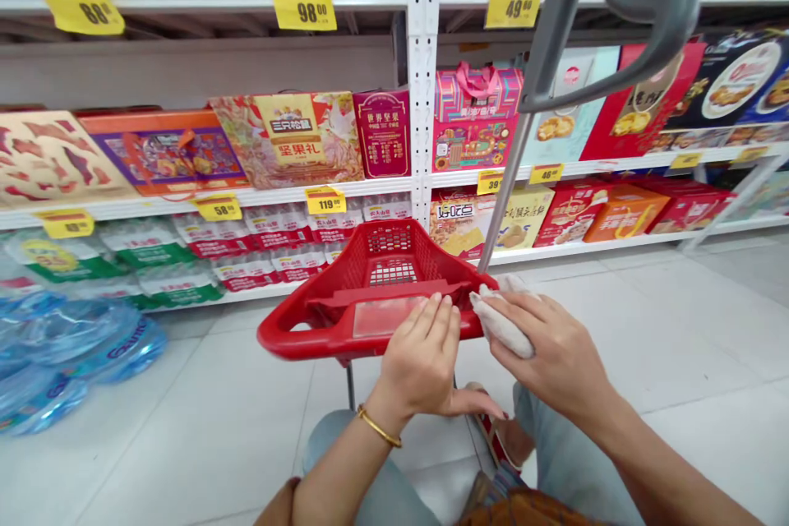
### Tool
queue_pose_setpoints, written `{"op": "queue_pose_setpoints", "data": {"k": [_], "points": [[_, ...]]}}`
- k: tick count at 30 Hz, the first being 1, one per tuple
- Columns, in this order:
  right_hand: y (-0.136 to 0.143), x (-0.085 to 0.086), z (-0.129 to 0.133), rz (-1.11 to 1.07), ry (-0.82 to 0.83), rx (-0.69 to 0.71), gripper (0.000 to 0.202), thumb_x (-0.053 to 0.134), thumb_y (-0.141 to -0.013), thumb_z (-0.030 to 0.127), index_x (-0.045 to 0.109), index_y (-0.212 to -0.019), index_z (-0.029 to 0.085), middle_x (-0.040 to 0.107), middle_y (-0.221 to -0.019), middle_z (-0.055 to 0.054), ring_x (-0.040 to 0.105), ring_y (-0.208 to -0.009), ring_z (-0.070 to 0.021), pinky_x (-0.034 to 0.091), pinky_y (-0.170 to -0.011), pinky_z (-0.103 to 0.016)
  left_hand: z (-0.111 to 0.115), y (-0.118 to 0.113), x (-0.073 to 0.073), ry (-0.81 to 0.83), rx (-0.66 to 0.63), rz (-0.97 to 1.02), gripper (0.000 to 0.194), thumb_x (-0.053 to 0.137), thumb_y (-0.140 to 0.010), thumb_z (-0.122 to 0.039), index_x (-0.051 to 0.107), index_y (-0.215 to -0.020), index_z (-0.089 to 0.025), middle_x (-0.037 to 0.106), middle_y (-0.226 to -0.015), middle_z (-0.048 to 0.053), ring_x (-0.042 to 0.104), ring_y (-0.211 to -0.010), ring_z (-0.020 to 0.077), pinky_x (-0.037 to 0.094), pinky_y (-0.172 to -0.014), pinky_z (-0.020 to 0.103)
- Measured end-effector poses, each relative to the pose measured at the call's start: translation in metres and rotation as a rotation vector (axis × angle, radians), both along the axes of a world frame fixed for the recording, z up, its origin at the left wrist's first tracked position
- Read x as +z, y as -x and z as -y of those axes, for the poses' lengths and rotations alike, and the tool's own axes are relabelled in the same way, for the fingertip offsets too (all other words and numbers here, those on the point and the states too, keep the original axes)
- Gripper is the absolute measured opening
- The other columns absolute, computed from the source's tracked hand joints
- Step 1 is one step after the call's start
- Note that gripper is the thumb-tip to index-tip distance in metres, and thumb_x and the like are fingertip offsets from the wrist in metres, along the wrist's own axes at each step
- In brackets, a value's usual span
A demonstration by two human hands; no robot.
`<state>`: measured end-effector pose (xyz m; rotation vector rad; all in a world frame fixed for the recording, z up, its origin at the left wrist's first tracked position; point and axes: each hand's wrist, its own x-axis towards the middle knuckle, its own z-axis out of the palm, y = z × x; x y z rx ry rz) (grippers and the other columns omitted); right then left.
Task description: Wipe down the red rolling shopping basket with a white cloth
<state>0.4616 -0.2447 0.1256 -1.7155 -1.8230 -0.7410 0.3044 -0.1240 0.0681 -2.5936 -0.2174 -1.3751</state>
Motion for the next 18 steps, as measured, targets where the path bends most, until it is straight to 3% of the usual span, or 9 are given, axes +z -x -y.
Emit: {"op": "queue_pose_setpoints", "data": {"k": [7,18], "points": [[0.024,-0.007,0.007,0.07,-0.015,-0.012,0.037,0.056,-0.085,0.023,0.064,-0.121,0.017,0.068,-0.119,-0.013,0.057,-0.12,-0.031,0.052,-0.095,-0.049,0.008,-0.011,-0.002,0.034,-0.075,0.011,0.102,0.026,-0.079,-0.088,0.066,-0.119,-0.004,0.067,-0.123,0.022,0.06,-0.122,0.0323,0.045,-0.107,0.042],[0.005,-0.01,0.032,0.12,0.036,-0.153,0.036,0.055,-0.088,0.025,0.064,-0.122,0.016,0.069,-0.115,-0.013,0.061,-0.111,-0.0296,0.052,-0.093,-0.045,0.016,-0.038,-0.004,0.001,-0.156,0.003,0.103,0.026,-0.079,-0.089,0.065,-0.12,-0.003,0.067,-0.122,0.022,0.059,-0.122,0.0319,0.043,-0.109,0.042]]}}
